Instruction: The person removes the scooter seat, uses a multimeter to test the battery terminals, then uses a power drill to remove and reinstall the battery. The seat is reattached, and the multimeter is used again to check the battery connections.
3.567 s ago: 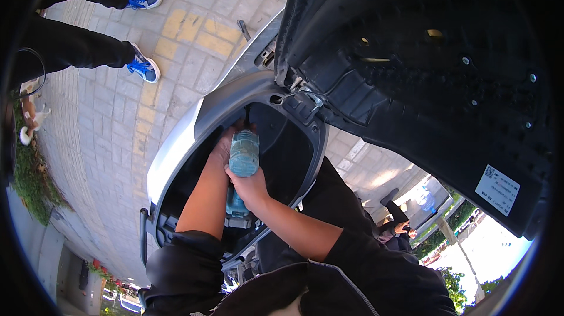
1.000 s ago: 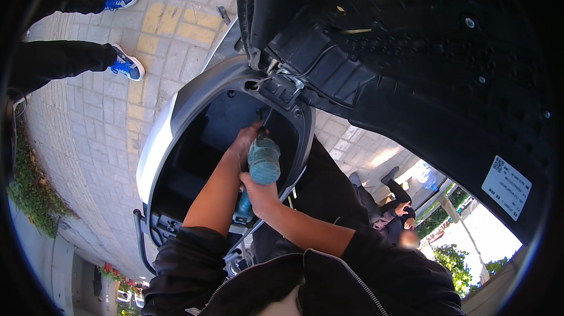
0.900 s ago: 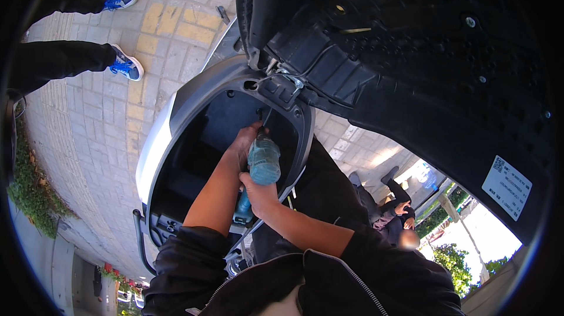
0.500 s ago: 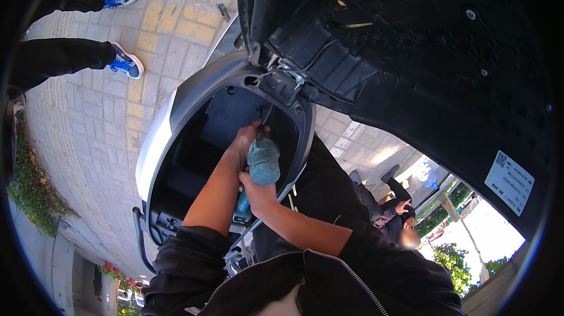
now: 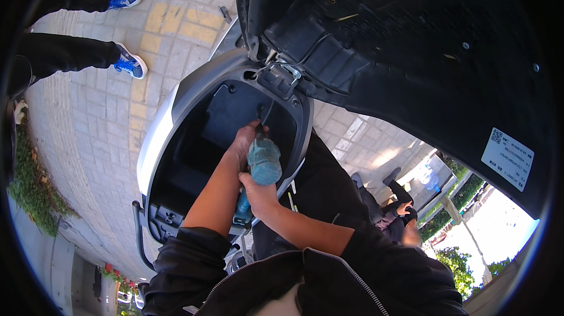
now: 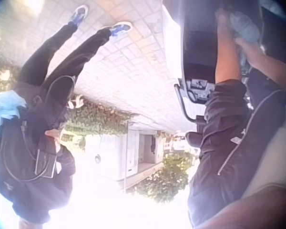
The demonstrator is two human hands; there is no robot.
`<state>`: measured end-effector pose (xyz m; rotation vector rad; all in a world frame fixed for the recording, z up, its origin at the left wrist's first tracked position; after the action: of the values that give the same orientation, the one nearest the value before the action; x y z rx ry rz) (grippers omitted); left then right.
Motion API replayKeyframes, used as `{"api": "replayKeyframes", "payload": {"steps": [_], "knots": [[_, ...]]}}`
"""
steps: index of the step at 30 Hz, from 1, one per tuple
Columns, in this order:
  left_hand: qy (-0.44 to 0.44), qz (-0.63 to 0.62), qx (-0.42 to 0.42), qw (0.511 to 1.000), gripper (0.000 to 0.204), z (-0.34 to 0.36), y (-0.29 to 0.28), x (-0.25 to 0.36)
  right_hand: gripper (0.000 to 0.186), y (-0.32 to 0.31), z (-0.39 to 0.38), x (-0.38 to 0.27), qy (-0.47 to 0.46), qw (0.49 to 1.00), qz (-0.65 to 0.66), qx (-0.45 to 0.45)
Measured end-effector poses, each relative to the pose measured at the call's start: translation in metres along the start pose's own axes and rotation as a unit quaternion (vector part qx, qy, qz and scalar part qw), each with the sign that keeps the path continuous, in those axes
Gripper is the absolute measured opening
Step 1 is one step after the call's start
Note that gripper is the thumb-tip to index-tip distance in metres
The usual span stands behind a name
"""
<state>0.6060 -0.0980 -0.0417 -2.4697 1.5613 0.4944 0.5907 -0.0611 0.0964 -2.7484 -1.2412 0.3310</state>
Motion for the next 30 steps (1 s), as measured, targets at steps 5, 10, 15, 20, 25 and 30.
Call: {"api": "replayKeyframes", "payload": {"steps": [5,10,15,20,25,30], "knots": [[0.055,-0.004,-0.042,0.998,0.039,-0.019,-0.013,-0.003,0.022,-0.005,-0.032,0.007,-0.018,0.997,-0.027,-0.064],[0.147,-0.003,-0.05,0.988,0.04,-0.084,-0.021,-0.01,0.01,-0.009,-0.094,-0.014,-0.12,0.979,-0.083,-0.142],[0.256,-0.028,-0.076,0.963,0.04,-0.159,-0.03,-0.022,0.015,-0.04,-0.139,-0.015,-0.178,0.93,-0.232,-0.225],[0.392,-0.083,-0.104,0.91,0.041,-0.26,-0.037,-0.048,0.039,-0.088,-0.176,-0.047,-0.319,0.84,-0.272,-0.346],[0.496,-0.128,-0.063,0.856,0.039,-0.314,-0.045,-0.108,0.059,-0.146,-0.183,-0.102,-0.454,0.722,-0.34,-0.396],[0.466,-0.168,-0.092,0.864,0.044,-0.285,0.013,-0.185,0.062,-0.225,-0.141,-0.172,-0.556,0.656,-0.335,-0.384]]}}
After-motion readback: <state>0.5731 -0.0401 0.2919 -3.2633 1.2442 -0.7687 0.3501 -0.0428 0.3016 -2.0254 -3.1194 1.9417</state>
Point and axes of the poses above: each hand's wrist, its own z-axis towards the middle knuckle, its own y-axis out of the palm, x = y × z, the point moved 8 cm from there along z, towards the middle knuckle, and after that the axes turned 8 degrees about x, right-handed, at the moved point
